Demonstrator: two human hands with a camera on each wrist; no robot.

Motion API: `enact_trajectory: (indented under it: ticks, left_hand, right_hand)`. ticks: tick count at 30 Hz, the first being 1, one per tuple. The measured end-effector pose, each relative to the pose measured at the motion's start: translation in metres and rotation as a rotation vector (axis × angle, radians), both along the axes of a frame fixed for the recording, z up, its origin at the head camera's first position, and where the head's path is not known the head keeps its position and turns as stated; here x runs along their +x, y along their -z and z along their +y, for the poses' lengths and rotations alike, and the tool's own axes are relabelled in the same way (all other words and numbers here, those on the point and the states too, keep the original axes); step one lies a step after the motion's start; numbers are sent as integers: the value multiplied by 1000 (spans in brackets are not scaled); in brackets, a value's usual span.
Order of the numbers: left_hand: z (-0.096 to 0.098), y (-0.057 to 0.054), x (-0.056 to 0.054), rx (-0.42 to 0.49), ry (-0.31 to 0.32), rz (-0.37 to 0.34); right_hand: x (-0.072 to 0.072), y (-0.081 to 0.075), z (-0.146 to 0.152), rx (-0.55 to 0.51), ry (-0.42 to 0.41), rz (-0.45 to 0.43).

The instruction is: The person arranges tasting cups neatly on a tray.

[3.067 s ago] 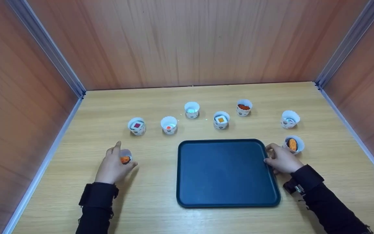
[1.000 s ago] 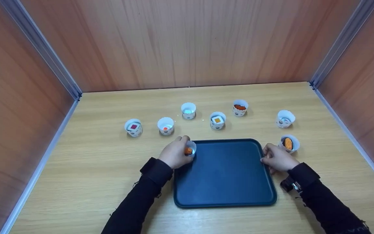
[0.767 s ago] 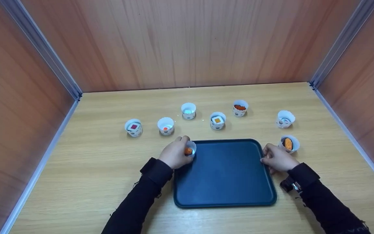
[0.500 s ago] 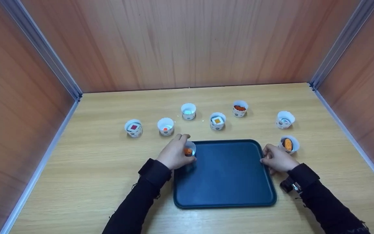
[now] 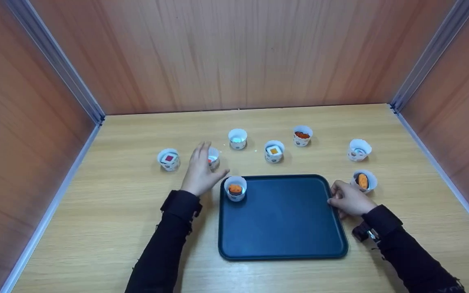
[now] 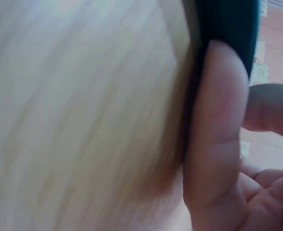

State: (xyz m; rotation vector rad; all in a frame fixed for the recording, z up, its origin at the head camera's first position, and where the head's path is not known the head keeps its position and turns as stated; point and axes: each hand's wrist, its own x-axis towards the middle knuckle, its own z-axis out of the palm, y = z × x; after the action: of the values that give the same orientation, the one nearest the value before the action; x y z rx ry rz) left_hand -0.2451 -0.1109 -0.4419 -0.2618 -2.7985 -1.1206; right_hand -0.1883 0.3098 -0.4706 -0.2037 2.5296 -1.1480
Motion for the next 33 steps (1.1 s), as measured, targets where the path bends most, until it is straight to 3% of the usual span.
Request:
enact_trajectory:
  ticks: [8,15,24,33]
  left_hand:
    - [-10,13,-29,96,-72,-184]
    - [-10,21,-44,76,-90,-298]
    - [-10,26,-50,119,-121,-304]
    - [-15,21,-43,118,-82,-296]
  right_hand:
    - [-1,1,0,-2,8,-4]
    - [-1,1,0,-4,17,-12]
    - [0,0,-4,54,5,3]
    - [2,-2,-8,154,-24,33]
